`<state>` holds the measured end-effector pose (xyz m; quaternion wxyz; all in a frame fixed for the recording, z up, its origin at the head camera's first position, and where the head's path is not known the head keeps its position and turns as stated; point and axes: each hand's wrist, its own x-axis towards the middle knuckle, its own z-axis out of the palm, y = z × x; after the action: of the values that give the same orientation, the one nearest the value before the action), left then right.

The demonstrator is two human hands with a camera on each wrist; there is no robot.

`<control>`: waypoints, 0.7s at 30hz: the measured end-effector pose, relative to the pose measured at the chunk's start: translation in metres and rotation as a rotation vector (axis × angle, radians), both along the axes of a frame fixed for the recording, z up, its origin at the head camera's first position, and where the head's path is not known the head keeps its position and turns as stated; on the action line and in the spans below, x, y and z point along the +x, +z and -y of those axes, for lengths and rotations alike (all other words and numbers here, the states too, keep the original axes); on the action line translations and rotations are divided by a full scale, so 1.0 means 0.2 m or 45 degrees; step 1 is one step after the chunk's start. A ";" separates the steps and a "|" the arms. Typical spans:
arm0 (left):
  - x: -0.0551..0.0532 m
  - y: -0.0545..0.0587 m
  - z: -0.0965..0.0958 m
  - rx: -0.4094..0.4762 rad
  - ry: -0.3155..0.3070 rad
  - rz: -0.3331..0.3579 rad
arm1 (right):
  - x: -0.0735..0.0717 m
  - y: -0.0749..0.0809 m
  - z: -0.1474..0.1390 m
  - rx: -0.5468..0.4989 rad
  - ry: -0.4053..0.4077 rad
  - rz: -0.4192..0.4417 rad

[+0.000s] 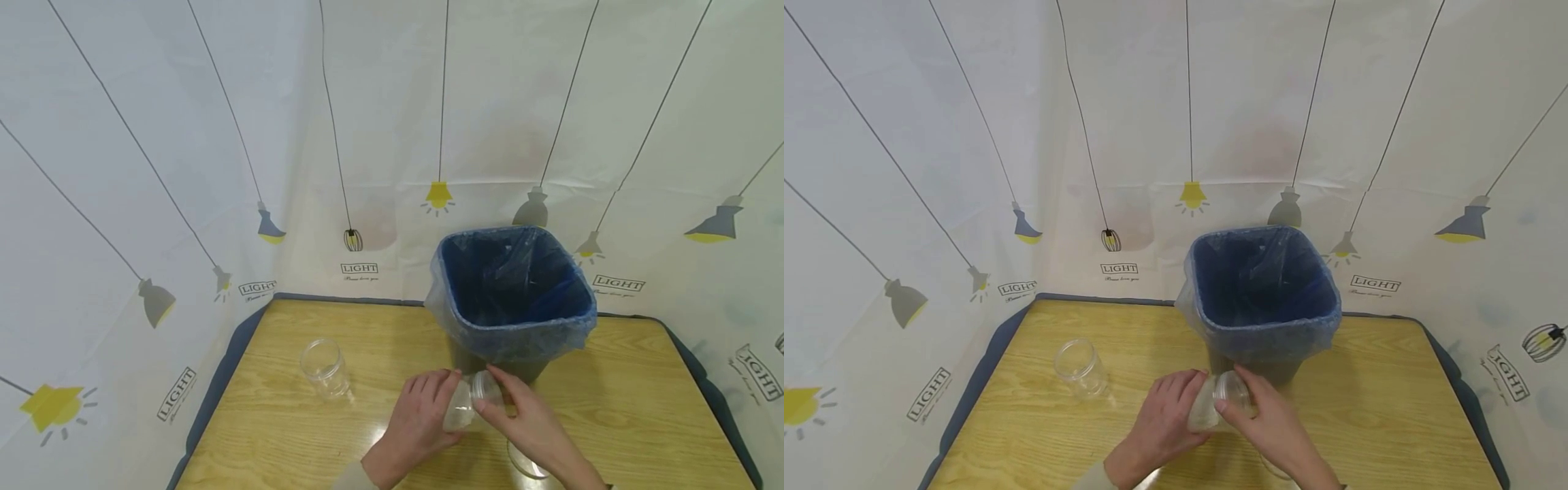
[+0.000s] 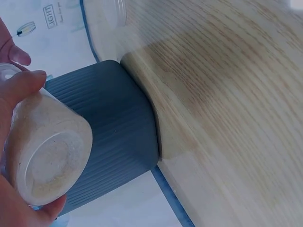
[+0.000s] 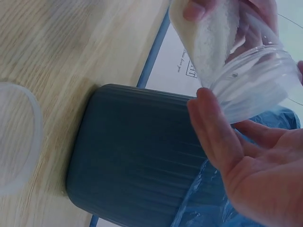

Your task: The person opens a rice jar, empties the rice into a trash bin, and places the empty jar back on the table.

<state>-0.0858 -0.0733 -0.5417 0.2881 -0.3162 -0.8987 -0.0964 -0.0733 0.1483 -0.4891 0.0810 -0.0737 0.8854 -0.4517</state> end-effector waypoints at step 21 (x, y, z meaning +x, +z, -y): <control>0.01 0.00 0.03 0.124 -0.120 0.162 | 0.02 0.02 -0.03 -0.141 0.164 -0.147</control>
<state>-0.0838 -0.0789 -0.5413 0.2406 -0.3372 -0.8935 -0.1734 -0.0688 0.1541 -0.4854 0.0545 -0.1607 0.8558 -0.4887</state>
